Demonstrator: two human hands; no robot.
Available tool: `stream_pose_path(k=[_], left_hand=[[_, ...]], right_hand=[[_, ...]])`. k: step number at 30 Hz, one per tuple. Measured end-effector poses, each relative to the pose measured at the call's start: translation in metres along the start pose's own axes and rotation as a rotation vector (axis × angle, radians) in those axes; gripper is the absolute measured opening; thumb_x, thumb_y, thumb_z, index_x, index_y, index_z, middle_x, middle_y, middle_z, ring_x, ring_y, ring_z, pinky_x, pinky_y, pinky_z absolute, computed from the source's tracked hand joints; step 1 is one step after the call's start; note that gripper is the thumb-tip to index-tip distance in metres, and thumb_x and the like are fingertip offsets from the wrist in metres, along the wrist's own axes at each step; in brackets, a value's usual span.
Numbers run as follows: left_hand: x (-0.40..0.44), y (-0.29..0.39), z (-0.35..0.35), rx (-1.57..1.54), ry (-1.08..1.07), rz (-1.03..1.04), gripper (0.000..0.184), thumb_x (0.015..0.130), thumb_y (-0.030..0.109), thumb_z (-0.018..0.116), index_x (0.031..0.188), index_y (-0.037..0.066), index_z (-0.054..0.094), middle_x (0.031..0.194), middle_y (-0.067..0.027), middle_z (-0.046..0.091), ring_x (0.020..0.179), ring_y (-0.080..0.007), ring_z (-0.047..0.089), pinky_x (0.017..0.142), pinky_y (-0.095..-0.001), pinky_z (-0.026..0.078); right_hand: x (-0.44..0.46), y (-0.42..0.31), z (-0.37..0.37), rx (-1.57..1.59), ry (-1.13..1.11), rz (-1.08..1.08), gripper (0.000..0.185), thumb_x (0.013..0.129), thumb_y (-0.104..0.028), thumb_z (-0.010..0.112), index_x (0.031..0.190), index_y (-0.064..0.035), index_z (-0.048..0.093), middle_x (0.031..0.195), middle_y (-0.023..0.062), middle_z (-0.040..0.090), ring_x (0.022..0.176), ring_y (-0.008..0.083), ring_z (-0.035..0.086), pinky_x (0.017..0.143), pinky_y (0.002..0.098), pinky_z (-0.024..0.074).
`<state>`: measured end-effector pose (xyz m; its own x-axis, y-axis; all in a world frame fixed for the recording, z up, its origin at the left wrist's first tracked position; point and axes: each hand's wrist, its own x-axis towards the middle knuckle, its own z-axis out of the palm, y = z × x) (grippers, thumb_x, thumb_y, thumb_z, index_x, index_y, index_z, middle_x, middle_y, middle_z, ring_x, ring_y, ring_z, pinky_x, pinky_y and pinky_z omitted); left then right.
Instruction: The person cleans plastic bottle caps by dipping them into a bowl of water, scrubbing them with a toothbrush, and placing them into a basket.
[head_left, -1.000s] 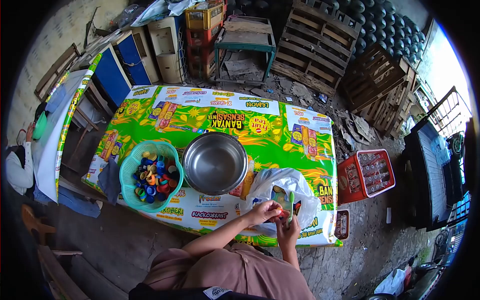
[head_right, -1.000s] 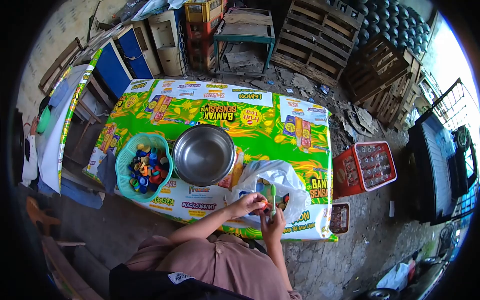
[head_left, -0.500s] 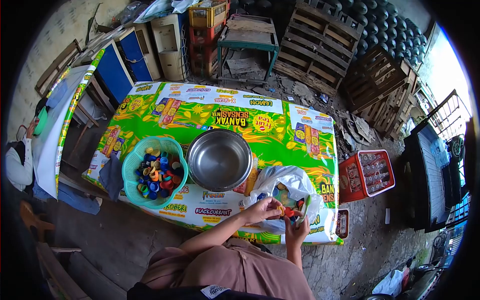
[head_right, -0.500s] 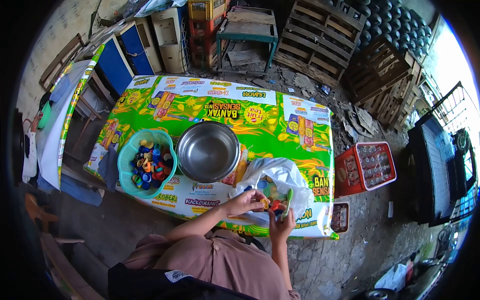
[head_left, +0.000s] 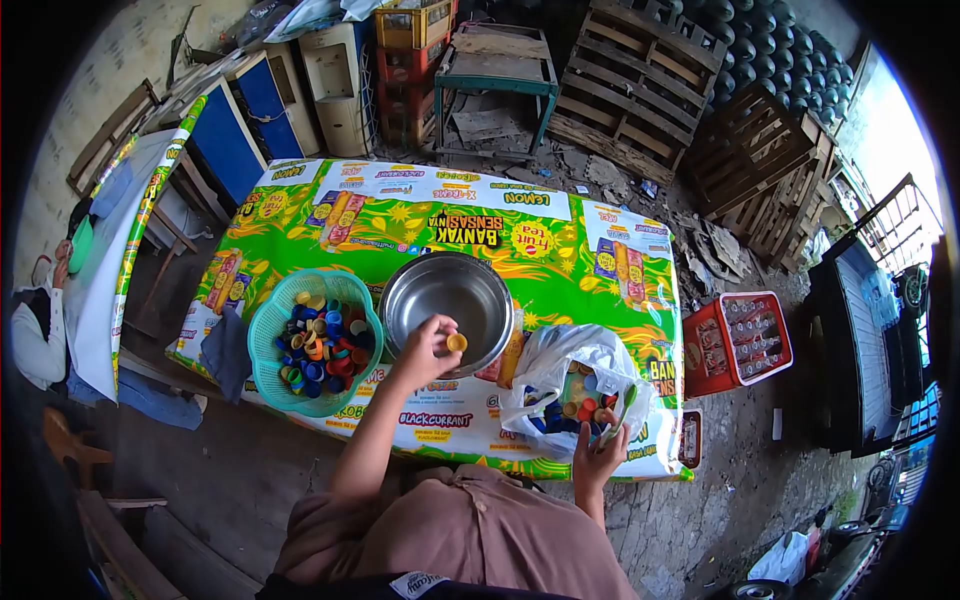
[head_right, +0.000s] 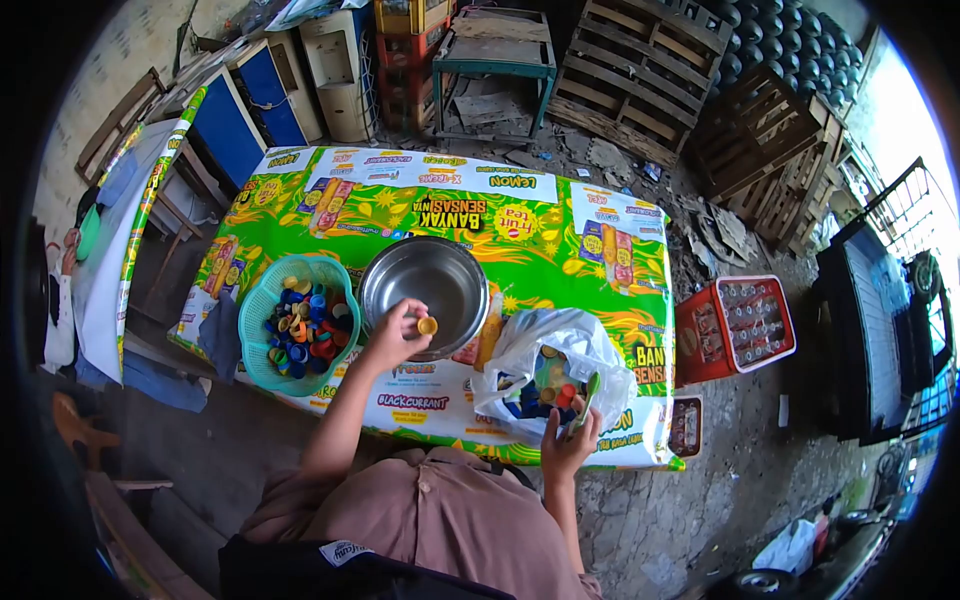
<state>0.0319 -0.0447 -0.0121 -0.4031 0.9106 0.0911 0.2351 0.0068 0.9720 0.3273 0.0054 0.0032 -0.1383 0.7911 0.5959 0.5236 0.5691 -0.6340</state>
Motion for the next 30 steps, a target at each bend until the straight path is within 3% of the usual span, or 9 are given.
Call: stream_pose_path(k=[3,5,8,12,14,19,22,29,30], left_hand=[[0.024,-0.027,-0.015,0.301,0.007,0.112,0.047,0.065,-0.001,0.066,0.106,0.003,0.044,0.089,-0.0115,0.056,0.084,-0.0234,0.059,0.078,-0.0316,0.047],[0.034,-0.044,-0.017,0.357,0.003,0.123,0.05,0.065,-0.002,0.066,0.109,0.004,0.044,0.089,-0.0114,0.057,0.084,-0.0251,0.059,0.078,-0.0326,0.047],[0.041,-0.049,-0.015,0.421,-0.021,0.105,0.053,0.065,-0.003,0.065,0.113,0.004,0.043,0.088,-0.0117,0.059,0.083,-0.0275,0.059,0.076,-0.0342,0.047],[0.048,-0.054,-0.013,0.453,-0.057,0.058,0.057,0.064,-0.003,0.066,0.115,0.005,0.042,0.088,-0.0112,0.06,0.083,-0.0243,0.059,0.075,-0.0333,0.047],[0.05,-0.058,-0.012,0.457,-0.065,0.07,0.055,0.065,-0.004,0.064,0.115,0.005,0.042,0.088,-0.0127,0.06,0.084,-0.027,0.059,0.074,-0.0347,0.047],[0.05,-0.072,-0.009,0.45,-0.085,0.078,0.053,0.066,-0.002,0.064,0.114,0.005,0.043,0.088,-0.0146,0.059,0.08,-0.0304,0.059,0.073,-0.0356,0.048],[0.047,-0.069,-0.005,0.439,-0.026,0.104,0.043,0.068,0.004,0.065,0.108,0.005,0.049,0.088,-0.0114,0.057,0.07,-0.024,0.057,0.069,-0.0311,0.048],[0.044,-0.073,-0.006,0.09,-0.052,-0.04,0.038,0.069,0.003,0.065,0.103,0.004,0.049,0.091,-0.0071,0.056,0.076,-0.0137,0.058,0.071,-0.0265,0.047],[0.042,-0.072,-0.005,-0.038,-0.016,-0.003,0.04,0.069,0.002,0.066,0.104,0.003,0.048,0.092,-0.0064,0.056,0.079,-0.0134,0.058,0.073,-0.0266,0.047]], right_hand=[[0.002,-0.009,-0.001,0.055,-0.035,0.101,0.034,0.067,0.002,0.065,0.099,-0.0035,0.055,0.09,0.0108,0.052,0.068,0.0209,0.052,0.053,0.0278,0.04],[-0.001,-0.006,0.0,0.049,-0.034,0.061,0.032,0.069,0.0,0.063,0.099,-0.0005,0.053,0.088,0.0079,0.052,0.054,0.0137,0.046,0.045,0.0235,0.0346],[-0.004,-0.006,-0.002,0.01,-0.022,0.031,0.033,0.069,0.001,0.063,0.1,-0.0007,0.052,0.088,0.0057,0.052,0.048,0.0082,0.04,0.041,0.0206,0.0295],[-0.009,-0.012,-0.006,-0.023,-0.03,0.081,0.033,0.069,0.001,0.063,0.101,-0.0009,0.052,0.088,0.007,0.052,0.053,0.012,0.044,0.043,0.0221,0.0318],[-0.009,-0.017,-0.007,0.011,-0.048,0.127,0.034,0.069,-0.001,0.064,0.101,-0.0045,0.053,0.09,0.0096,0.052,0.067,0.0211,0.051,0.051,0.0274,0.0381],[-0.007,-0.022,-0.004,0.024,-0.034,0.112,0.034,0.068,-0.001,0.064,0.1,-0.0043,0.054,0.09,0.0098,0.052,0.066,0.021,0.05,0.051,0.0275,0.0379],[-0.004,-0.029,-0.001,0.036,-0.055,0.08,0.033,0.068,0.0,0.065,0.099,-0.004,0.054,0.089,0.0103,0.052,0.068,0.022,0.051,0.052,0.0279,0.0384],[0.009,-0.037,0.021,0.135,-0.273,0.072,0.037,0.07,-0.002,0.064,0.104,-0.002,0.052,0.083,0.0129,0.055,0.062,0.0229,0.053,0.052,0.0308,0.0418],[0.014,-0.041,0.027,0.179,-0.412,0.172,0.037,0.073,-0.004,0.062,0.107,-0.0012,0.05,0.079,0.0148,0.056,0.062,0.0251,0.054,0.053,0.0329,0.0423]])
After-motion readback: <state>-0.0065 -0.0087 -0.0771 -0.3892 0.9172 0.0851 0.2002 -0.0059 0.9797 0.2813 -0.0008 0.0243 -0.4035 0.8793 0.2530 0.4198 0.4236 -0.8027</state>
